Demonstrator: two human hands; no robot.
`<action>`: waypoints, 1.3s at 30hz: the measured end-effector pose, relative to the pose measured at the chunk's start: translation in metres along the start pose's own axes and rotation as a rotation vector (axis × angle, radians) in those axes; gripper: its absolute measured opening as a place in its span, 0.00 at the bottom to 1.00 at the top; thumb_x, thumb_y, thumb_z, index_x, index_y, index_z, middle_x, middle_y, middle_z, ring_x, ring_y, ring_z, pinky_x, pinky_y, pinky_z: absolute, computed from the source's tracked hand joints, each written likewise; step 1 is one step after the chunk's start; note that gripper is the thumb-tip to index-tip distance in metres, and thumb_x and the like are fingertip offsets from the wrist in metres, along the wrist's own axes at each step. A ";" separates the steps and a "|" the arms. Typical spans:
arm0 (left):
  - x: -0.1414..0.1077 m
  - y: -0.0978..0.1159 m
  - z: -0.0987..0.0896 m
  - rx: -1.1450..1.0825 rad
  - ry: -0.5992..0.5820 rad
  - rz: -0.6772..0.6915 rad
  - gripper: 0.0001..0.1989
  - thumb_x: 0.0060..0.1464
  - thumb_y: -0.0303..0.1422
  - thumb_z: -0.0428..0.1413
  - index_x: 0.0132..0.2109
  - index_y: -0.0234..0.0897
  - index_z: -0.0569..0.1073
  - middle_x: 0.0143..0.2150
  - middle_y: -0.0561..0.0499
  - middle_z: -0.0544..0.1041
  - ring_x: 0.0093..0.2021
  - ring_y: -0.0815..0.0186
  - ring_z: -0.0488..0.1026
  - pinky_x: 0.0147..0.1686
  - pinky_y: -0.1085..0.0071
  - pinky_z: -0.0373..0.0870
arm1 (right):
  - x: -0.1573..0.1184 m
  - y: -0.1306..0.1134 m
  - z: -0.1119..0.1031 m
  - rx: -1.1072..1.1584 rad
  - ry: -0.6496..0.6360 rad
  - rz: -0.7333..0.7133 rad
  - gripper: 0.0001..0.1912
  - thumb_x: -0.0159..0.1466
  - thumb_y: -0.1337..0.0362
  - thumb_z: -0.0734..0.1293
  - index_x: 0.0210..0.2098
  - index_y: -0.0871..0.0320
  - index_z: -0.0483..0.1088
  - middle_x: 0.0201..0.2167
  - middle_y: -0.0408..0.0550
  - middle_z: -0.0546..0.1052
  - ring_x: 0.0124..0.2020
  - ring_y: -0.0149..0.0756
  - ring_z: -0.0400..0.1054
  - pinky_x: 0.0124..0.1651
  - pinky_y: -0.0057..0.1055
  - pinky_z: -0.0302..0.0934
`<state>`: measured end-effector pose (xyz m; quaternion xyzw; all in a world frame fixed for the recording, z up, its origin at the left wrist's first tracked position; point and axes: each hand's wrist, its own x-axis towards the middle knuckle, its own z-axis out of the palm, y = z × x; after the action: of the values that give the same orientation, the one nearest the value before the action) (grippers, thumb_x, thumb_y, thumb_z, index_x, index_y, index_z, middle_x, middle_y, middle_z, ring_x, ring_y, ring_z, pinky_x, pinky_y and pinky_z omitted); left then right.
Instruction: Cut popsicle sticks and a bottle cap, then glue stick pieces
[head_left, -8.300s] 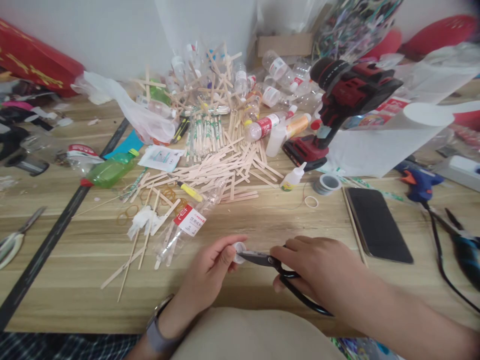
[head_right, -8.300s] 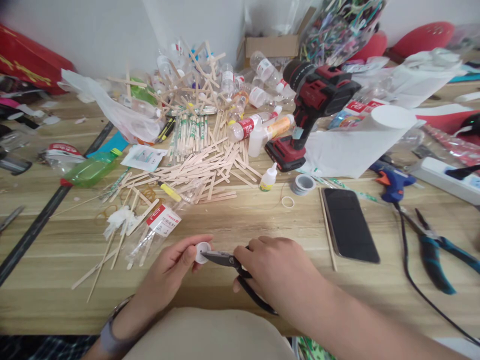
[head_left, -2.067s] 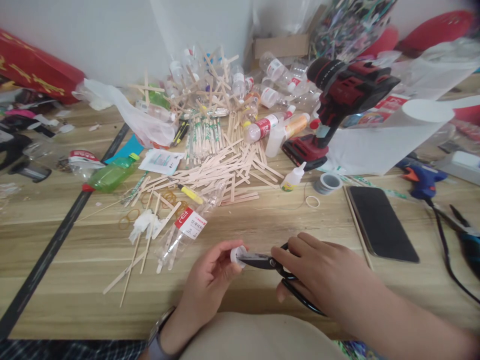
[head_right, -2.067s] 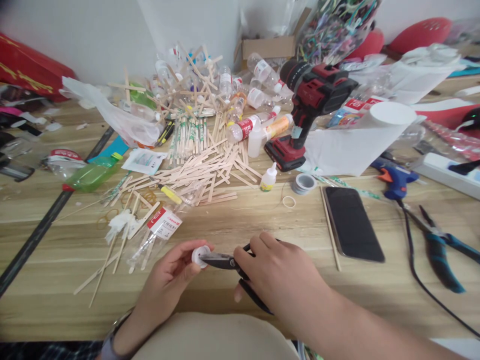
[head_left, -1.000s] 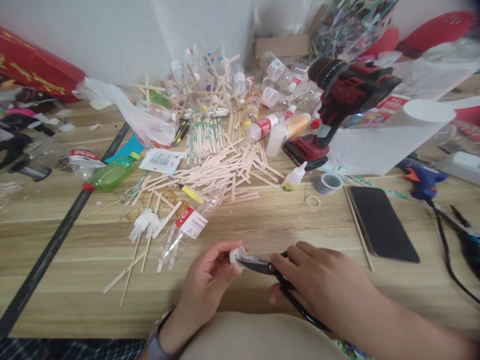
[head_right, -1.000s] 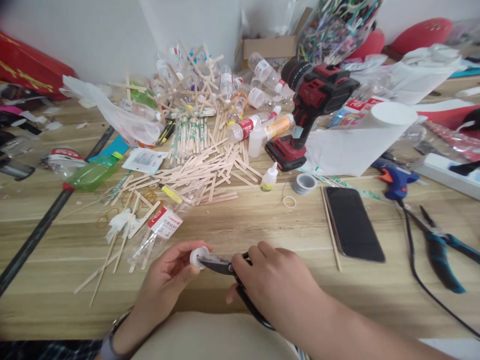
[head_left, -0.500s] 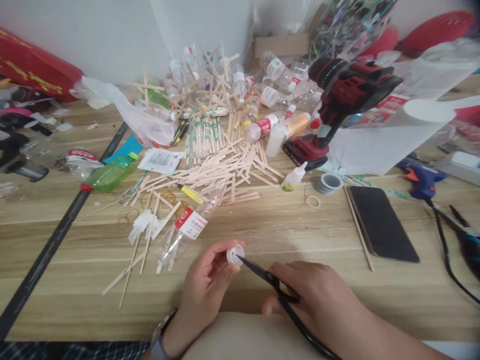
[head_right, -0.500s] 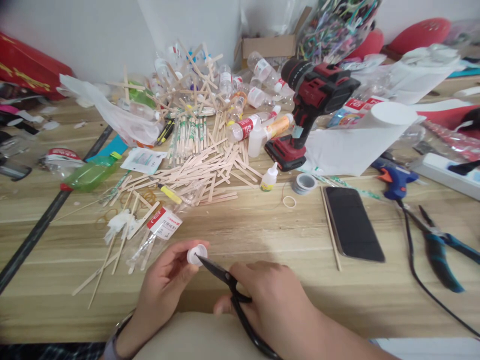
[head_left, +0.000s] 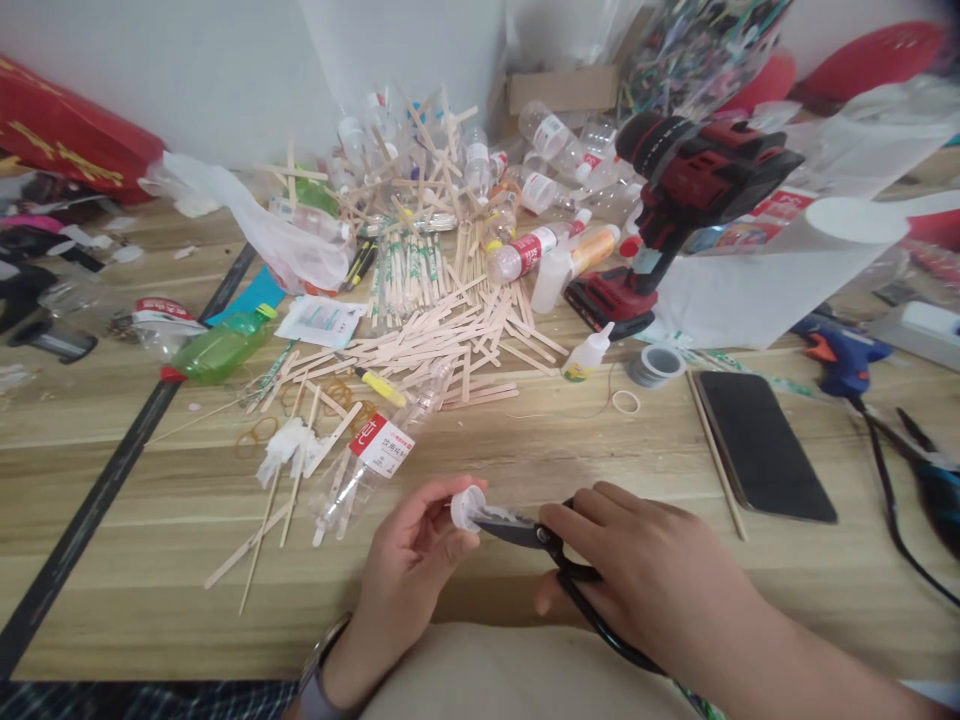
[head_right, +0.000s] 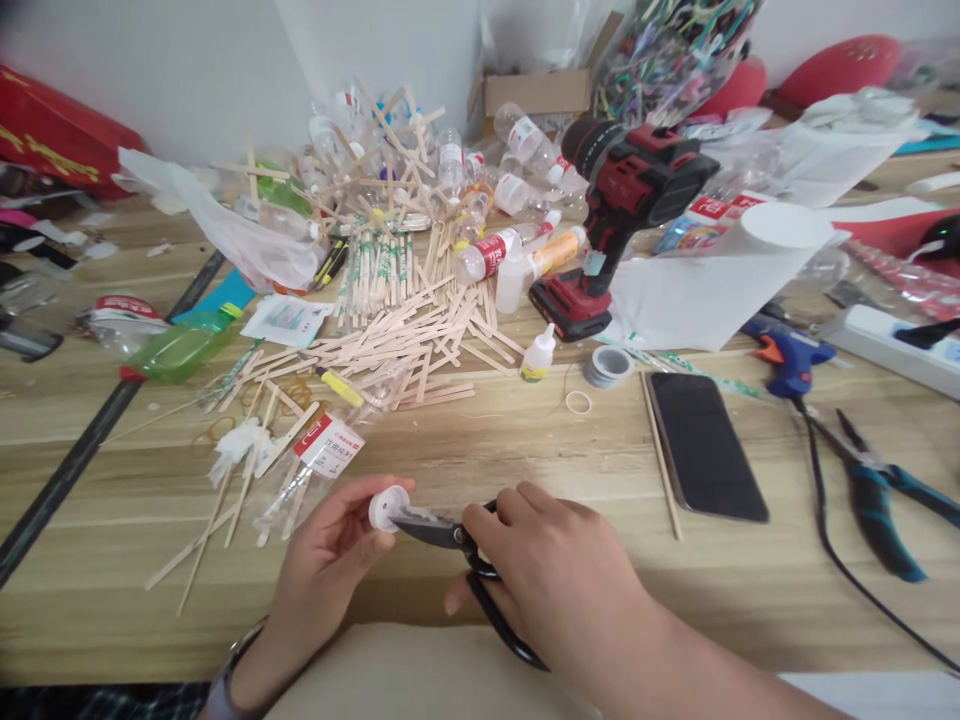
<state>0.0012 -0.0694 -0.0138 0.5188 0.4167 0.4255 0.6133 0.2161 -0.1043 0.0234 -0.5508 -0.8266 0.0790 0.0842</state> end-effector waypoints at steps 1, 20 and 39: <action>0.000 0.000 0.000 -0.005 -0.009 -0.008 0.13 0.53 0.35 0.64 0.46 0.41 0.76 0.47 0.49 0.82 0.45 0.64 0.79 0.45 0.73 0.74 | 0.000 0.000 0.000 -0.009 -0.004 -0.004 0.18 0.52 0.47 0.75 0.34 0.52 0.73 0.24 0.41 0.74 0.25 0.40 0.73 0.23 0.31 0.57; -0.001 -0.002 -0.002 -0.035 -0.061 0.053 0.14 0.54 0.29 0.62 0.47 0.48 0.78 0.47 0.55 0.82 0.44 0.70 0.79 0.45 0.80 0.73 | 0.006 -0.001 0.001 0.227 -0.193 0.054 0.17 0.56 0.48 0.72 0.34 0.54 0.73 0.25 0.43 0.77 0.28 0.40 0.74 0.27 0.30 0.57; 0.003 -0.008 0.002 -0.075 0.022 0.209 0.15 0.49 0.25 0.65 0.44 0.44 0.78 0.46 0.53 0.77 0.46 0.71 0.76 0.43 0.81 0.71 | 0.000 -0.006 0.004 0.091 -0.023 0.080 0.21 0.48 0.48 0.77 0.34 0.53 0.73 0.26 0.41 0.76 0.29 0.42 0.74 0.25 0.31 0.61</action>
<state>0.0046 -0.0681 -0.0216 0.5315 0.3509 0.5080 0.5799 0.2099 -0.1068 0.0208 -0.5781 -0.8004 0.1262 0.0965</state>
